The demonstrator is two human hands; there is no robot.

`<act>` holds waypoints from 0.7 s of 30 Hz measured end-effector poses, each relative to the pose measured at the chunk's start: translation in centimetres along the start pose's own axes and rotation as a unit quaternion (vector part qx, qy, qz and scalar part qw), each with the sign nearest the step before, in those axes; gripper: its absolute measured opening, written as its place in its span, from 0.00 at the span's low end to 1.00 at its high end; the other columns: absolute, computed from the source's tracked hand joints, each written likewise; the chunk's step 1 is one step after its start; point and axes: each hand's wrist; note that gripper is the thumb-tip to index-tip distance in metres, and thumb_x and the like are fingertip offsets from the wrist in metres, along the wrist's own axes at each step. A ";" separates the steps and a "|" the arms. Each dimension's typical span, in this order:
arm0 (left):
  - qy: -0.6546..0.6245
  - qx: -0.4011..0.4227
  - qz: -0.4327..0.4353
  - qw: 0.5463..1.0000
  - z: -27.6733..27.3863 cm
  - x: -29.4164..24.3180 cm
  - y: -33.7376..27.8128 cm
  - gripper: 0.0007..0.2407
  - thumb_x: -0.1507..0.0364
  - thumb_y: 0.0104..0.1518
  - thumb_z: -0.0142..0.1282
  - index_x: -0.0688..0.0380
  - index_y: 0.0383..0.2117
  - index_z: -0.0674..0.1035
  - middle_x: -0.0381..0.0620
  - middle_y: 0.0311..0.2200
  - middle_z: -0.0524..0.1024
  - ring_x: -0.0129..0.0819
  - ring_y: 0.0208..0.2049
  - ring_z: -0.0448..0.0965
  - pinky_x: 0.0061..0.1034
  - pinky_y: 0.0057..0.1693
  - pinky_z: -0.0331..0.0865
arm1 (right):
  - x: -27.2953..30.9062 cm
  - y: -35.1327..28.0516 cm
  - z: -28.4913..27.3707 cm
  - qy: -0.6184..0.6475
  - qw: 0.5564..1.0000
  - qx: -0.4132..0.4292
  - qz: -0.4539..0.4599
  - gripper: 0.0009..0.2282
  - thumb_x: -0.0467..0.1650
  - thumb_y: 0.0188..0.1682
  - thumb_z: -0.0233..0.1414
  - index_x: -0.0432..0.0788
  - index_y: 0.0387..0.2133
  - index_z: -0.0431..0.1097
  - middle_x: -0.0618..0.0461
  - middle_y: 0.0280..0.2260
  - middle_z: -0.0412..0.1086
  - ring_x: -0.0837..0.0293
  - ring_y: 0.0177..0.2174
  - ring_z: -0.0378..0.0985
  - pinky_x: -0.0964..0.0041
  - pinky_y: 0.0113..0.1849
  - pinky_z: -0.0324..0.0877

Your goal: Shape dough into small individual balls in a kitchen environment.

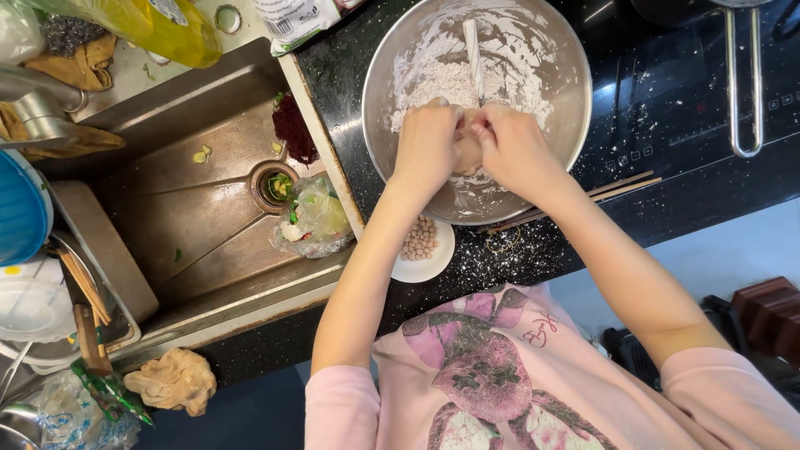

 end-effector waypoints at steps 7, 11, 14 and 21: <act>-0.035 0.026 -0.073 0.996 -2.5 -1.1 0.0 0.06 0.82 0.49 0.54 0.63 0.31 0.76 0.56 0.29 0.78 0.53 0.35 0.80 0.41 0.47 0.71 | -0.5 -0.3 -1.7 0.170 0.982 0.023 0.074 0.09 0.30 0.59 0.46 0.33 0.44 0.66 0.45 0.34 0.78 0.54 0.36 0.83 0.61 0.39 0.76; -0.111 -0.045 -0.050 0.992 -5.5 -2.3 -1.3 0.03 0.80 0.60 0.55 0.62 0.36 0.75 0.55 0.33 0.78 0.49 0.37 0.81 0.37 0.45 0.73 | -1.2 -1.7 -1.6 0.215 0.976 -0.029 -0.013 0.09 0.27 0.59 0.50 0.32 0.46 0.69 0.47 0.39 0.77 0.58 0.41 0.82 0.65 0.43 0.76; -0.161 -0.081 -0.011 0.984 -8.5 -4.6 -3.4 0.05 0.79 0.58 0.58 0.61 0.37 0.75 0.51 0.35 0.79 0.41 0.36 0.82 0.32 0.44 0.75 | -0.8 -3.3 -2.2 0.207 0.974 -0.063 -0.063 0.07 0.26 0.61 0.50 0.31 0.47 0.71 0.47 0.40 0.77 0.60 0.42 0.81 0.66 0.45 0.75; -0.293 -0.105 -0.106 0.945 -10.3 -7.0 -12.8 0.04 0.78 0.59 0.67 0.61 0.36 0.82 0.43 0.32 0.81 0.25 0.32 0.81 0.21 0.42 0.76 | 2.4 -7.6 -1.1 0.324 0.945 -0.031 -0.044 0.05 0.21 0.53 0.55 0.32 0.40 0.71 0.50 0.39 0.74 0.64 0.41 0.77 0.69 0.47 0.74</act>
Point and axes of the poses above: each hand's wrist, its own y-axis towards the middle knuckle, its own z-axis out of the palm, x = y × z
